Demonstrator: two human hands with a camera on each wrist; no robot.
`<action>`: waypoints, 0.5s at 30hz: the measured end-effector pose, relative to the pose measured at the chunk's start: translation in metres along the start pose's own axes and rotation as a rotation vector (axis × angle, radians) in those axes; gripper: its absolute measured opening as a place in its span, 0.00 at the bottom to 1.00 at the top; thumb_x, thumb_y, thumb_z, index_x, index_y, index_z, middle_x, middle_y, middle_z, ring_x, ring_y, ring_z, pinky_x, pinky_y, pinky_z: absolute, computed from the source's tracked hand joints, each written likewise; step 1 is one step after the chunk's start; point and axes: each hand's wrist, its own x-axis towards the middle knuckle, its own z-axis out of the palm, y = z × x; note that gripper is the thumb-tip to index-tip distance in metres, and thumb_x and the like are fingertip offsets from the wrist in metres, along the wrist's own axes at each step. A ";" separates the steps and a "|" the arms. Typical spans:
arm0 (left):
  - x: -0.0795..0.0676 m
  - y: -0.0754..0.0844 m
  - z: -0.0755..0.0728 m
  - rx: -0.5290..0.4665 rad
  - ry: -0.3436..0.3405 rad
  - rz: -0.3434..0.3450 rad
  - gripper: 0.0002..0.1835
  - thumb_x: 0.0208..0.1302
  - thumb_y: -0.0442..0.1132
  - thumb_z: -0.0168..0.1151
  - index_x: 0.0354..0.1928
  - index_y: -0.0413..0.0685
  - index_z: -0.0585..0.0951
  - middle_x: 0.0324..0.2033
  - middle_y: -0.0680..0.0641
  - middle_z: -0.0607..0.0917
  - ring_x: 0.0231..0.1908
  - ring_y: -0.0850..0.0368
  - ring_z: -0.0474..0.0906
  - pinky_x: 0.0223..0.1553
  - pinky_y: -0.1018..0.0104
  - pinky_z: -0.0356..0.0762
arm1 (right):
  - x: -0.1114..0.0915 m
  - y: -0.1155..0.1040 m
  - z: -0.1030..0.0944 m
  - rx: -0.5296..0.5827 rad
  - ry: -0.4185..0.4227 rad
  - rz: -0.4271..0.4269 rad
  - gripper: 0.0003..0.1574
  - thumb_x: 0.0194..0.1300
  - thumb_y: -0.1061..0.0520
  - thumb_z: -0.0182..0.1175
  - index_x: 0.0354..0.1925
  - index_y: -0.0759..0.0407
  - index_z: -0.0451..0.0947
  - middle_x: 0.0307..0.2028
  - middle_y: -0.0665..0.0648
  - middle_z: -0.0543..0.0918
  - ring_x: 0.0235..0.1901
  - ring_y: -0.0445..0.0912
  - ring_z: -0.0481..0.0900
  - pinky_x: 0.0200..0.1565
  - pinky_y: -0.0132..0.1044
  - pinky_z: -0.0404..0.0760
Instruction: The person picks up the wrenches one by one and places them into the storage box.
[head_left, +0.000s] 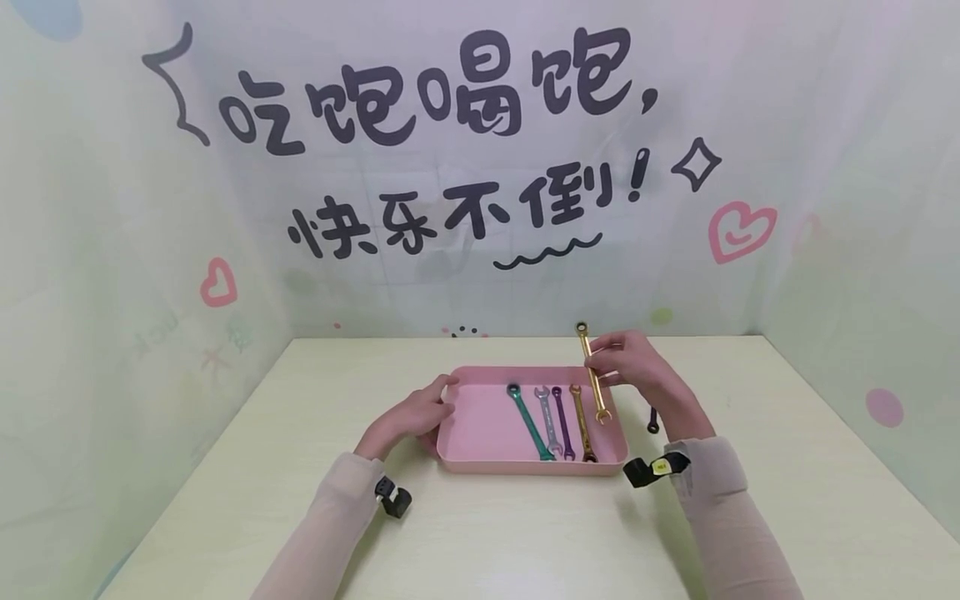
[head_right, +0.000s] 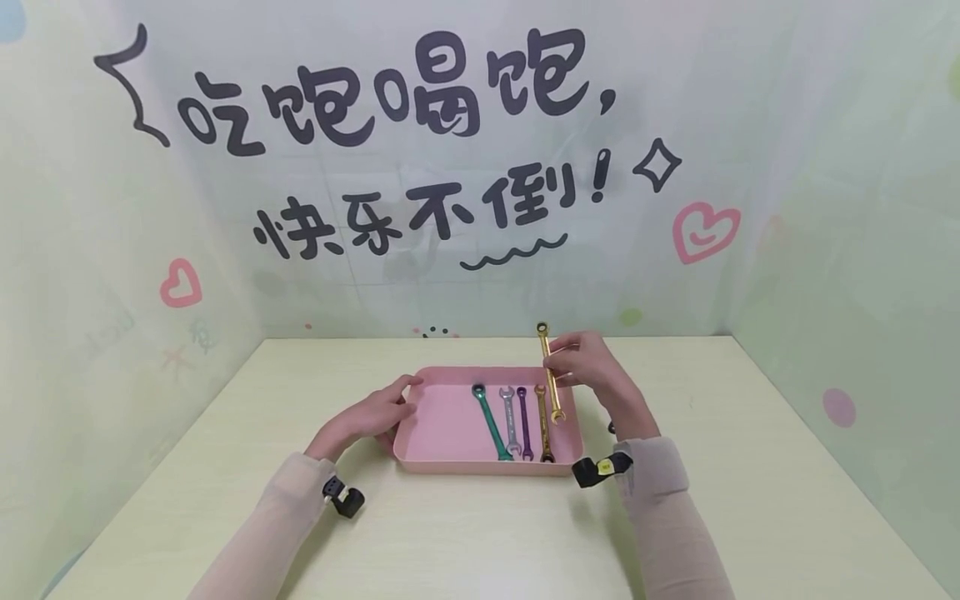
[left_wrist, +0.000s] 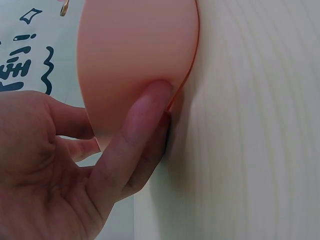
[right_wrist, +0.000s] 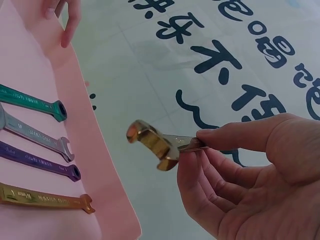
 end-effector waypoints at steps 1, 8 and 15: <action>0.000 0.000 0.000 0.001 0.001 0.000 0.30 0.80 0.38 0.46 0.80 0.51 0.57 0.51 0.34 0.80 0.25 0.50 0.86 0.24 0.58 0.89 | 0.001 0.000 0.001 0.003 -0.002 -0.001 0.25 0.72 0.60 0.61 0.61 0.74 0.73 0.48 0.67 0.84 0.39 0.45 0.84 0.50 0.43 0.91; 0.001 -0.001 0.001 -0.002 -0.001 0.001 0.30 0.80 0.38 0.47 0.80 0.52 0.57 0.51 0.34 0.80 0.26 0.50 0.86 0.24 0.58 0.89 | 0.003 -0.003 0.009 -0.006 -0.013 -0.001 0.27 0.71 0.59 0.62 0.63 0.72 0.71 0.49 0.67 0.83 0.38 0.46 0.84 0.49 0.41 0.91; 0.001 -0.001 0.000 -0.001 0.001 -0.004 0.30 0.80 0.38 0.47 0.80 0.52 0.57 0.52 0.34 0.81 0.25 0.50 0.86 0.25 0.58 0.89 | 0.007 -0.005 0.019 0.008 -0.021 -0.006 0.28 0.71 0.60 0.63 0.63 0.73 0.71 0.48 0.66 0.84 0.35 0.44 0.85 0.45 0.37 0.90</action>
